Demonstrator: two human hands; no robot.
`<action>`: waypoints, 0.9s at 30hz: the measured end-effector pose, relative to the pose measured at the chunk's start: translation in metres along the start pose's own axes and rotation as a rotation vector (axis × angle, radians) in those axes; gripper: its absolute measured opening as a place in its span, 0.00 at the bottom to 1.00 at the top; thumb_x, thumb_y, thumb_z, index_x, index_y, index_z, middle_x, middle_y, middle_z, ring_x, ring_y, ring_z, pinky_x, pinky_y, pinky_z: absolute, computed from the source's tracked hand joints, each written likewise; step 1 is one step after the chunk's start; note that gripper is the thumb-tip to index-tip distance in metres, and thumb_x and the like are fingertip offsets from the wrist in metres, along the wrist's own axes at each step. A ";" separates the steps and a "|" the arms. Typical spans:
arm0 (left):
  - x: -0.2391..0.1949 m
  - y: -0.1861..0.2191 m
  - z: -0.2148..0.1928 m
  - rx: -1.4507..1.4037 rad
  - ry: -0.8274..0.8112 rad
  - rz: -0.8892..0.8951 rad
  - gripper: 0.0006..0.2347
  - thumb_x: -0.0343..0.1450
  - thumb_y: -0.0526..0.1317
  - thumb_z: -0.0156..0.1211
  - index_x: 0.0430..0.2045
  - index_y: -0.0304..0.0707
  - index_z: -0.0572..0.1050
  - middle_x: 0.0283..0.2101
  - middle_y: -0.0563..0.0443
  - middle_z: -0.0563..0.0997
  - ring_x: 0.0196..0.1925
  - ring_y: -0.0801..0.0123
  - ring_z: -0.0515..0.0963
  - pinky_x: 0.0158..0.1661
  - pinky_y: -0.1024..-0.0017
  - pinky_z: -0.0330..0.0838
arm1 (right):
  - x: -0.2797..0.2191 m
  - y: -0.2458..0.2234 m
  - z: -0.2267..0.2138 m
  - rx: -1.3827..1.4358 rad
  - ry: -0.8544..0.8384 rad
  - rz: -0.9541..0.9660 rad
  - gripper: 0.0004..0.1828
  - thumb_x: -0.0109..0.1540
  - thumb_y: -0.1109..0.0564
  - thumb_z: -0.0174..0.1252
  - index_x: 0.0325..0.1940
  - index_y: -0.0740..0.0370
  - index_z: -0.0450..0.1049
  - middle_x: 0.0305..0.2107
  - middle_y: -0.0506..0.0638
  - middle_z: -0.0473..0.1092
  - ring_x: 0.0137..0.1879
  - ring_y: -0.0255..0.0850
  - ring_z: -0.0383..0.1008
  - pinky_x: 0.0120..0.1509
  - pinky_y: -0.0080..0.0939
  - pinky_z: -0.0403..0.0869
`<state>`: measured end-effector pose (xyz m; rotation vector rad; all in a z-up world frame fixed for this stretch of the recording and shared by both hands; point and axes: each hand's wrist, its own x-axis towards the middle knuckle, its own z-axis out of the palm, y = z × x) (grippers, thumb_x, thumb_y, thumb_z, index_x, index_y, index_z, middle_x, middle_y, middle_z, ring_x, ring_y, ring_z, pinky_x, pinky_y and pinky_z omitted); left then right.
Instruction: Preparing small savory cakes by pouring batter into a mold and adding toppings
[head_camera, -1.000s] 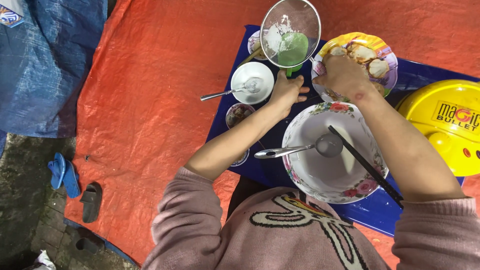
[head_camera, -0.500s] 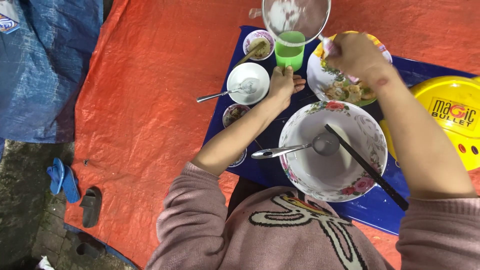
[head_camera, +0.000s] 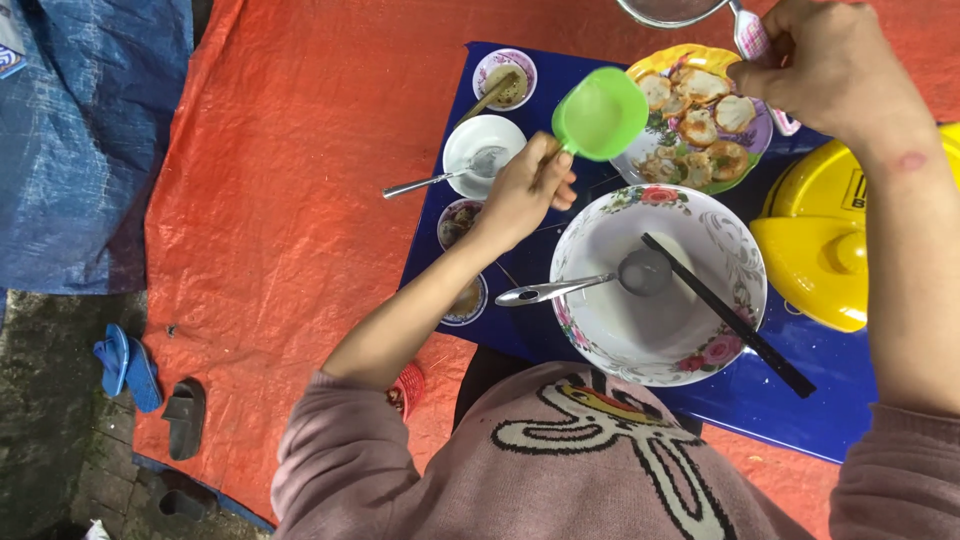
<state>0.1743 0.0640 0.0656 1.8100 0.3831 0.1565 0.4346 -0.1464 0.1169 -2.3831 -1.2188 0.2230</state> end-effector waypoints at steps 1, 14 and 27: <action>-0.006 0.001 -0.001 0.001 -0.005 0.001 0.14 0.76 0.53 0.43 0.38 0.42 0.67 0.34 0.51 0.82 0.29 0.72 0.86 0.30 0.76 0.83 | -0.003 0.003 0.000 0.001 0.002 0.004 0.11 0.65 0.62 0.67 0.35 0.70 0.72 0.25 0.56 0.68 0.31 0.44 0.62 0.35 0.47 0.60; -0.046 0.000 0.007 0.108 0.038 0.253 0.08 0.78 0.42 0.48 0.35 0.38 0.65 0.29 0.48 0.77 0.32 0.66 0.87 0.29 0.73 0.84 | -0.028 -0.001 -0.001 0.027 -0.004 0.039 0.09 0.65 0.60 0.67 0.42 0.67 0.73 0.27 0.53 0.71 0.32 0.42 0.64 0.37 0.45 0.62; -0.045 -0.017 0.014 0.242 0.111 0.444 0.05 0.77 0.37 0.55 0.36 0.37 0.66 0.39 0.49 0.79 0.38 0.61 0.81 0.38 0.66 0.73 | -0.029 -0.009 0.000 0.033 -0.044 0.069 0.10 0.63 0.60 0.66 0.43 0.69 0.74 0.28 0.56 0.73 0.31 0.44 0.67 0.35 0.45 0.64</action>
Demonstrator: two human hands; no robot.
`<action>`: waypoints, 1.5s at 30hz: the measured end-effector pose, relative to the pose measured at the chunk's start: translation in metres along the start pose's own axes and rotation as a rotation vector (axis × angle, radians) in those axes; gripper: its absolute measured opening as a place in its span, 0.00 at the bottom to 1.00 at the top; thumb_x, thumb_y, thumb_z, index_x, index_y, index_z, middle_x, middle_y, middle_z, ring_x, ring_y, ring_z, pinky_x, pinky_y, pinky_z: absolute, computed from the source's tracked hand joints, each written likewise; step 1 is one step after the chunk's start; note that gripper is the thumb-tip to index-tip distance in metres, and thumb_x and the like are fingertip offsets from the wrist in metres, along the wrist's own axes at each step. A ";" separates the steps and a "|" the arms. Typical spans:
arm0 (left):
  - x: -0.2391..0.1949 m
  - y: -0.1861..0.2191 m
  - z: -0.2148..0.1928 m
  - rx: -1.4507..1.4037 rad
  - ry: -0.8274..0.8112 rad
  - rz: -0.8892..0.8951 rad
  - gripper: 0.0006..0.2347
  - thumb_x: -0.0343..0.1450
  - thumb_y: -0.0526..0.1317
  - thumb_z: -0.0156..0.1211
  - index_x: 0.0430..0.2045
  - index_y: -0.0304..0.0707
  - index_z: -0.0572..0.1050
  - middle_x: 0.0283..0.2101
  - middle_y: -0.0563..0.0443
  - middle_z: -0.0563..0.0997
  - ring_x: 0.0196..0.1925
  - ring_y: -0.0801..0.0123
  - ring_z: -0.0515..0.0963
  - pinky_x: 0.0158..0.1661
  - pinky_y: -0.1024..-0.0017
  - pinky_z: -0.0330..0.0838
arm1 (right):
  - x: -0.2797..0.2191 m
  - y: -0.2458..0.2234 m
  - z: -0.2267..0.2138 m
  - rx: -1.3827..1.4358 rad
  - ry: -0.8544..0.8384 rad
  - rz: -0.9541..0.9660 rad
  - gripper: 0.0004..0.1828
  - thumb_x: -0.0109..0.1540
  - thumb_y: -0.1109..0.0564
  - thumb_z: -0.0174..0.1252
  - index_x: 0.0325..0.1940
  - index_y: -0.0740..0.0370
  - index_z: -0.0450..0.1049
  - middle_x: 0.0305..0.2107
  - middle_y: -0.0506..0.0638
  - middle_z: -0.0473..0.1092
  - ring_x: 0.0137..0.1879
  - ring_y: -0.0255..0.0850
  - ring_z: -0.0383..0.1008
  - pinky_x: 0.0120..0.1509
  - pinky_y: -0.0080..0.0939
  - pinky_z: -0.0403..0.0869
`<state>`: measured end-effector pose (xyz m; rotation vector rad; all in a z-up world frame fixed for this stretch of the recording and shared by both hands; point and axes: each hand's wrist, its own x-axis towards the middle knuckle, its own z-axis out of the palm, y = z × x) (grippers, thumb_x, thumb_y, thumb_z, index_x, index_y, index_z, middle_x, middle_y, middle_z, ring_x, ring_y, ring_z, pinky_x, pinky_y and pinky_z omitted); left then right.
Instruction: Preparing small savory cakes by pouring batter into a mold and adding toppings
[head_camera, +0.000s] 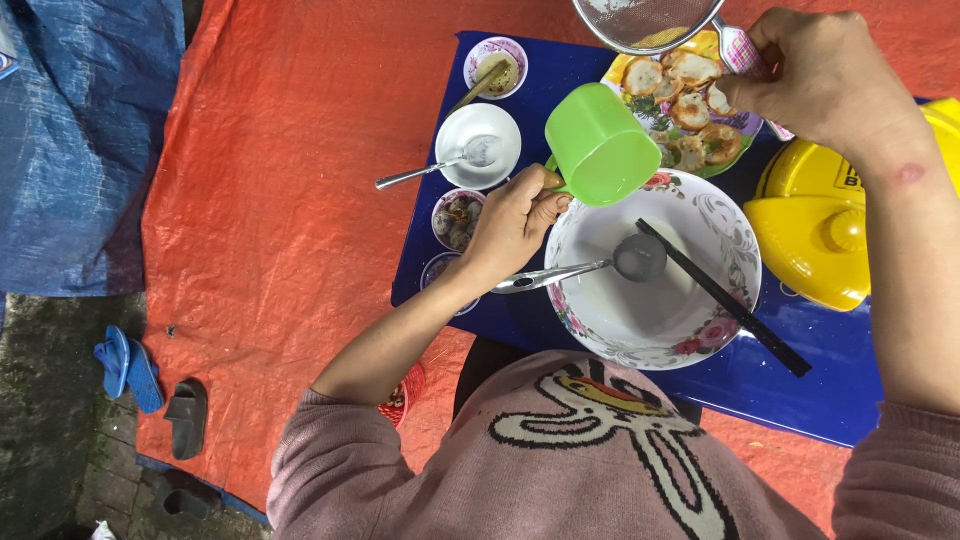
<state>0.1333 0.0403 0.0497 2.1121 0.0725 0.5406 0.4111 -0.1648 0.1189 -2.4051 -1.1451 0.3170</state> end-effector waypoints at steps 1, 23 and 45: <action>0.000 -0.001 0.001 0.000 -0.001 0.000 0.05 0.77 0.37 0.55 0.36 0.37 0.66 0.39 0.49 0.79 0.38 0.61 0.81 0.38 0.66 0.73 | -0.001 -0.002 0.000 0.000 0.000 0.001 0.10 0.63 0.60 0.66 0.43 0.69 0.74 0.28 0.56 0.73 0.31 0.44 0.67 0.35 0.45 0.64; -0.002 -0.008 0.010 0.015 -0.010 0.058 0.05 0.77 0.38 0.54 0.39 0.36 0.69 0.39 0.48 0.78 0.37 0.60 0.79 0.40 0.66 0.71 | 0.001 0.001 0.004 -0.003 -0.021 -0.021 0.12 0.65 0.57 0.69 0.43 0.68 0.74 0.28 0.55 0.73 0.32 0.43 0.67 0.35 0.46 0.64; 0.000 -0.006 0.012 -0.017 -0.020 0.049 0.04 0.77 0.35 0.56 0.39 0.36 0.68 0.39 0.48 0.78 0.36 0.63 0.80 0.38 0.69 0.73 | -0.004 -0.007 -0.001 0.008 -0.027 -0.098 0.12 0.63 0.64 0.67 0.32 0.70 0.70 0.24 0.55 0.67 0.30 0.43 0.60 0.35 0.45 0.58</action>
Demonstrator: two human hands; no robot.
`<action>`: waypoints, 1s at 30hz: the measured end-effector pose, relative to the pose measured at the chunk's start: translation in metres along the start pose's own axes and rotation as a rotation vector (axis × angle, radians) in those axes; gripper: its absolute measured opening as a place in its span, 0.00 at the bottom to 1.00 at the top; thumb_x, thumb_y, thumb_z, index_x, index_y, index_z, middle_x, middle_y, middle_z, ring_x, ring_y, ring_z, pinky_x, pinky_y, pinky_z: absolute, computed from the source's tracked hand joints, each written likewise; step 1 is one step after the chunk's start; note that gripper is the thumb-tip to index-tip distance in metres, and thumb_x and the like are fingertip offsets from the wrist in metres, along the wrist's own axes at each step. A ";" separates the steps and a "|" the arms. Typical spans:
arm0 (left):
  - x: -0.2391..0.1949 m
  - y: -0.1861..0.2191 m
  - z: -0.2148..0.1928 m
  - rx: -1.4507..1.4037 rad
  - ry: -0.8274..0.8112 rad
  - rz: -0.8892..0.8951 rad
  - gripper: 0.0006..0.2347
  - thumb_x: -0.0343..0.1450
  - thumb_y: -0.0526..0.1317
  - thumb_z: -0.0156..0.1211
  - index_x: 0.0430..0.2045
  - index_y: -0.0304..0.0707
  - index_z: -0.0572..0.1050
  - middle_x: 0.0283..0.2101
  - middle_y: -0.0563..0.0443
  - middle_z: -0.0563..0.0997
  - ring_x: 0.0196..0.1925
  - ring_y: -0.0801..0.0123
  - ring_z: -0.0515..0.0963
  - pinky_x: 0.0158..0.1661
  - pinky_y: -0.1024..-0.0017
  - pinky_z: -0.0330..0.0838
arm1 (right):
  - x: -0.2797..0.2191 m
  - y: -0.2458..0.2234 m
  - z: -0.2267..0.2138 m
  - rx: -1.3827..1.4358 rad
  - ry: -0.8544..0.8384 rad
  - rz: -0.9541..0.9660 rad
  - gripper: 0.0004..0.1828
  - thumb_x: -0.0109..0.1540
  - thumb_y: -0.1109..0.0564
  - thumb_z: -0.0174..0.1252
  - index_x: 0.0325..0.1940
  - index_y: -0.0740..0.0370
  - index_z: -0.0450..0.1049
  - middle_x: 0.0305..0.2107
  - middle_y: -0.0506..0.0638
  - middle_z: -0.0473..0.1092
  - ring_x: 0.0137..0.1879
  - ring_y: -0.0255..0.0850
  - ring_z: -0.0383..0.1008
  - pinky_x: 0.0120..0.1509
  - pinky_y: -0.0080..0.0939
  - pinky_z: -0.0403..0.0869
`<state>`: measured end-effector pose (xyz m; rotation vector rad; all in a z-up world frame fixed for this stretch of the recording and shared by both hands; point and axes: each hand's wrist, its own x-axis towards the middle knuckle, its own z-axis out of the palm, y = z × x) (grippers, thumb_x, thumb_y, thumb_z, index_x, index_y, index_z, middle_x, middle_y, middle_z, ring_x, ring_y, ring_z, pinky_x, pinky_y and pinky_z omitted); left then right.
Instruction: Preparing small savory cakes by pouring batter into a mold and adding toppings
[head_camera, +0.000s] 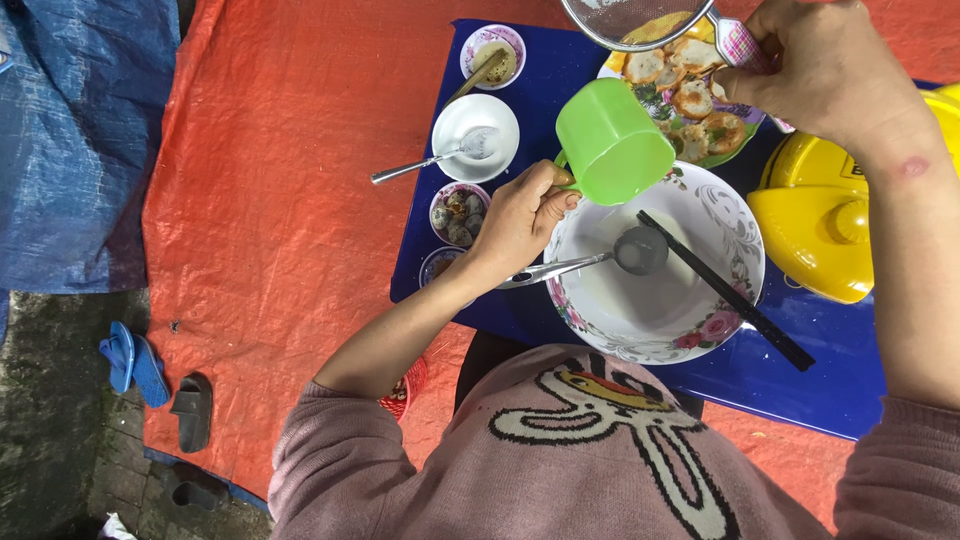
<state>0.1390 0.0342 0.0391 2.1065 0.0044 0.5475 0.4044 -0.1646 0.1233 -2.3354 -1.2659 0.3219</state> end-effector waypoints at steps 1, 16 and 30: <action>0.000 0.001 0.000 -0.001 -0.001 -0.001 0.04 0.77 0.35 0.56 0.39 0.36 0.68 0.39 0.48 0.78 0.36 0.63 0.80 0.38 0.69 0.73 | -0.001 -0.002 -0.001 0.000 -0.001 0.001 0.12 0.63 0.64 0.67 0.32 0.70 0.70 0.24 0.55 0.67 0.30 0.43 0.60 0.35 0.45 0.58; -0.001 -0.002 0.002 -0.008 -0.003 -0.009 0.05 0.77 0.37 0.56 0.38 0.36 0.68 0.38 0.48 0.78 0.35 0.63 0.80 0.37 0.68 0.73 | -0.001 -0.005 -0.001 -0.006 -0.006 0.017 0.13 0.62 0.64 0.66 0.29 0.69 0.68 0.22 0.54 0.63 0.30 0.43 0.56 0.34 0.44 0.55; -0.001 0.000 0.002 -0.009 -0.011 0.007 0.05 0.77 0.36 0.56 0.39 0.35 0.68 0.40 0.47 0.77 0.38 0.63 0.80 0.40 0.70 0.76 | -0.001 -0.002 -0.001 0.001 0.003 -0.019 0.18 0.64 0.64 0.68 0.27 0.69 0.65 0.21 0.54 0.60 0.30 0.43 0.53 0.34 0.45 0.53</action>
